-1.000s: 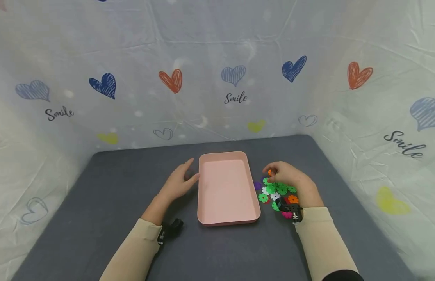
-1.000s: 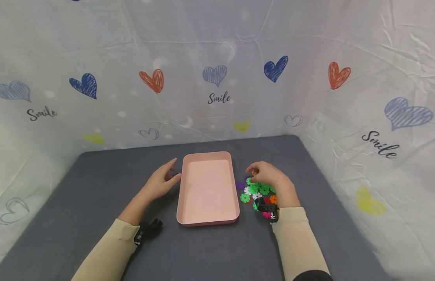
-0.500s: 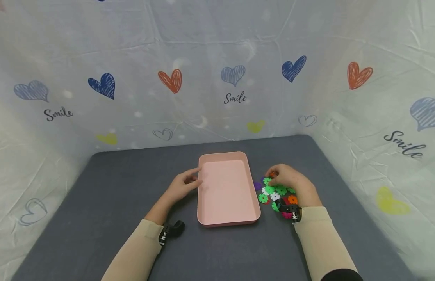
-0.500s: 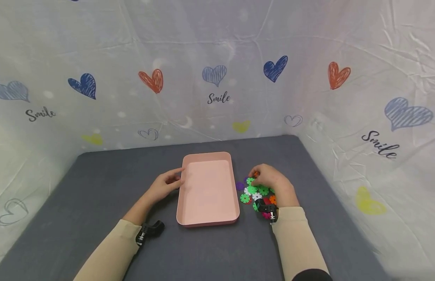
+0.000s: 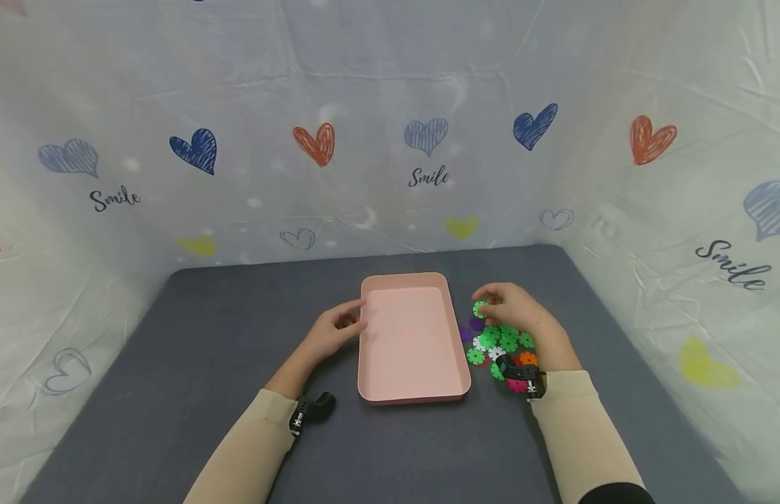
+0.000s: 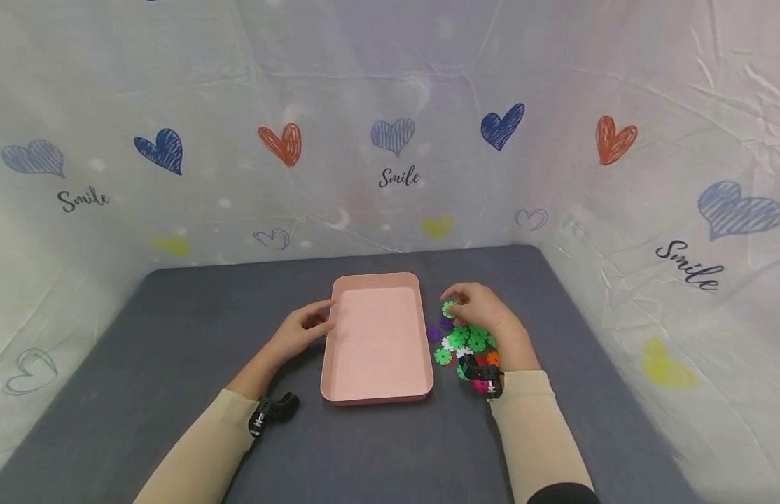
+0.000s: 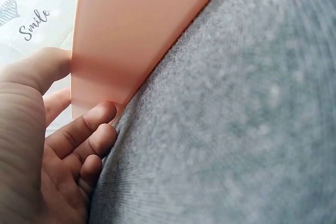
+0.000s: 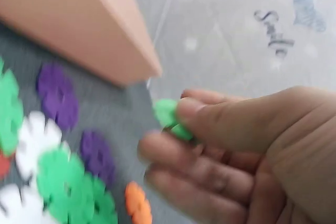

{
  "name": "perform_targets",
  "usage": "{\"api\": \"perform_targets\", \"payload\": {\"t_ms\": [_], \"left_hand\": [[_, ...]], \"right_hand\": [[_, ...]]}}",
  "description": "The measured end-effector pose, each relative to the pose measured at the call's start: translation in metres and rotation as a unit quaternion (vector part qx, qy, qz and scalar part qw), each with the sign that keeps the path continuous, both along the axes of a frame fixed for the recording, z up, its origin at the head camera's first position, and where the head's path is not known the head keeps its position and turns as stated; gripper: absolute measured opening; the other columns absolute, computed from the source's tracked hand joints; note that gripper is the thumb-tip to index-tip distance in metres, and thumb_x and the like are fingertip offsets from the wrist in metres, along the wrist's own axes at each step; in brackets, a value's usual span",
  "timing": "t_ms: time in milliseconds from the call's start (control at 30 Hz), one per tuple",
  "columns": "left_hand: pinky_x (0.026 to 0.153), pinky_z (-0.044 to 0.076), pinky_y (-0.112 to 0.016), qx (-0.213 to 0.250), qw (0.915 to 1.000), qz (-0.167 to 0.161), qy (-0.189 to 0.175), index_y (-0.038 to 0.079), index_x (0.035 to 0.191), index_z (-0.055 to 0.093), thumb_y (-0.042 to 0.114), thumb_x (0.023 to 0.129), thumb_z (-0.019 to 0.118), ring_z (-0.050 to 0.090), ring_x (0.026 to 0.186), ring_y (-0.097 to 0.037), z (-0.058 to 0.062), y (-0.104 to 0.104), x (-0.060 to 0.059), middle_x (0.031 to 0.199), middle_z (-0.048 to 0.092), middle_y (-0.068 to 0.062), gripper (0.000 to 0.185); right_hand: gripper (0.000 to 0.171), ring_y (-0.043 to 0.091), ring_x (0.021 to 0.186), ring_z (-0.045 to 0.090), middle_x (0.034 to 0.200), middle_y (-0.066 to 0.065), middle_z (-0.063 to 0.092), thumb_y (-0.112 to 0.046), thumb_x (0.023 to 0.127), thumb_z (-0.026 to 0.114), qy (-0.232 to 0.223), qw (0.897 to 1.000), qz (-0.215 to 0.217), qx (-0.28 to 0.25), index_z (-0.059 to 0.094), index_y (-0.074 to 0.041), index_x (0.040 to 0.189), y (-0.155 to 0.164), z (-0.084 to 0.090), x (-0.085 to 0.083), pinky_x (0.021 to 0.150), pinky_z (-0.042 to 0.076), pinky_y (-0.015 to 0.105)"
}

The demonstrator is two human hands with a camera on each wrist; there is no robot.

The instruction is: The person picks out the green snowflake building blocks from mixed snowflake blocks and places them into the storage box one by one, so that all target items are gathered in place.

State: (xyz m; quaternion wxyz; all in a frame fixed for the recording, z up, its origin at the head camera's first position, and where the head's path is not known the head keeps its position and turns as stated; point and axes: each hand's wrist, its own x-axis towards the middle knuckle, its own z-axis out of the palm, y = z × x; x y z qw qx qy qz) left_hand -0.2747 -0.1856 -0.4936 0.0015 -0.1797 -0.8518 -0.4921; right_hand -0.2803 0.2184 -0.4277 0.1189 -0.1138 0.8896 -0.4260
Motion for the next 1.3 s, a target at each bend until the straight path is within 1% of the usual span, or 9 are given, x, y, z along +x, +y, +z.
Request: {"api": "perform_targets", "payload": {"t_ms": [167, 267, 467, 600, 700, 833, 967, 1100, 1300], "left_hand": [[0.07, 0.047, -0.036, 0.002, 1.0, -0.003, 0.006, 0.006, 0.146, 0.058, 0.022, 0.097, 0.074, 0.059, 0.083, -0.021, 0.0, -0.001, -0.002, 0.104, 0.068, -0.011, 0.054], [0.069, 0.047, -0.034, -0.001, 1.0, -0.006, 0.008, 0.008, 0.146, 0.058, 0.023, 0.097, 0.075, 0.059, 0.082, -0.02, -0.001, -0.002, -0.003, 0.103, 0.068, -0.009, 0.054], [0.068, 0.048, -0.034, -0.002, 1.0, -0.008, 0.003, 0.01, 0.146, 0.059, 0.024, 0.097, 0.075, 0.06, 0.08, -0.021, -0.001, -0.001, -0.001, 0.101, 0.068, -0.006, 0.053], [0.068, 0.048, -0.034, -0.001, 1.0, -0.006, 0.001, 0.01, 0.146, 0.059, 0.024, 0.097, 0.075, 0.06, 0.08, -0.021, -0.002, 0.0, -0.001, 0.101, 0.068, -0.006, 0.053], [0.069, 0.048, -0.034, -0.001, 1.0, -0.008, 0.003, 0.01, 0.146, 0.059, 0.024, 0.097, 0.074, 0.06, 0.08, -0.02, -0.001, 0.001, -0.002, 0.101, 0.068, -0.006, 0.053], [0.068, 0.047, -0.034, -0.003, 0.9999, -0.01, 0.007, 0.008, 0.146, 0.058, 0.025, 0.097, 0.074, 0.059, 0.08, -0.019, 0.0, 0.001, -0.003, 0.101, 0.068, -0.007, 0.054], [0.068, 0.048, -0.033, -0.004, 0.9999, -0.01, 0.007, 0.007, 0.146, 0.058, 0.024, 0.097, 0.075, 0.06, 0.08, -0.018, -0.001, 0.001, -0.003, 0.101, 0.068, -0.007, 0.054], [0.068, 0.048, -0.032, 0.001, 1.0, -0.005, 0.008, 0.007, 0.144, 0.059, 0.023, 0.096, 0.075, 0.06, 0.08, -0.018, -0.001, -0.001, -0.001, 0.101, 0.068, -0.007, 0.053], [0.068, 0.048, -0.031, 0.003, 1.0, -0.004, 0.005, 0.007, 0.144, 0.06, 0.023, 0.097, 0.075, 0.061, 0.08, -0.017, -0.001, -0.002, -0.001, 0.101, 0.069, -0.007, 0.053]], "right_hand": [[0.038, 0.038, 0.1, 0.071, 0.124, 0.022, 0.068, -0.009, 0.104, 0.062, 0.01, 0.997, -0.008, -0.081, 0.06, 0.002, 0.141, -0.015, 0.017, 0.005, 0.088, 0.056, 0.048], [0.043, 0.041, 0.108, 0.068, 0.126, 0.024, 0.067, -0.006, 0.104, 0.062, 0.01, 0.993, 0.004, -0.119, 0.056, 0.001, 0.145, -0.027, 0.029, 0.012, 0.087, 0.057, 0.044], [0.048, 0.028, 0.11, 0.07, 0.13, 0.016, 0.067, -0.009, 0.101, 0.066, 0.016, 0.99, 0.039, -0.135, 0.055, -0.005, 0.147, -0.052, 0.04, 0.027, 0.087, 0.056, 0.04], [0.05, 0.022, 0.101, 0.072, 0.12, 0.015, 0.066, -0.01, 0.094, 0.076, -0.003, 0.986, 0.047, -0.162, 0.062, -0.006, 0.142, -0.076, 0.044, 0.039, 0.093, 0.054, 0.047], [0.05, 0.022, 0.093, 0.07, 0.105, 0.013, 0.065, -0.009, 0.088, 0.082, -0.015, 0.982, 0.057, -0.18, 0.067, -0.006, 0.136, -0.094, 0.044, 0.048, 0.089, 0.057, 0.043], [0.046, 0.022, 0.091, 0.071, 0.096, 0.011, 0.067, -0.004, 0.091, 0.078, -0.015, 0.977, 0.103, -0.187, 0.066, -0.001, 0.135, -0.119, 0.036, 0.058, 0.085, 0.058, 0.036], [0.037, 0.02, 0.091, 0.074, 0.097, 0.01, 0.072, 0.005, 0.095, 0.068, -0.025, 0.973, 0.155, -0.167, 0.066, 0.005, 0.132, -0.139, 0.021, 0.065, 0.083, 0.058, 0.033], [0.029, 0.01, 0.078, 0.069, 0.09, 0.0, 0.073, 0.003, 0.094, 0.071, 0.012, 0.974, 0.215, -0.069, 0.073, 0.001, 0.123, -0.152, 0.006, 0.071, 0.076, 0.056, 0.026], [0.015, 0.002, 0.064, 0.053, 0.069, -0.012, 0.061, -0.003, 0.088, 0.079, 0.074, 0.961, 0.264, 0.043, 0.081, -0.009, 0.102, -0.167, -0.01, 0.078, 0.066, 0.047, 0.022]]}}
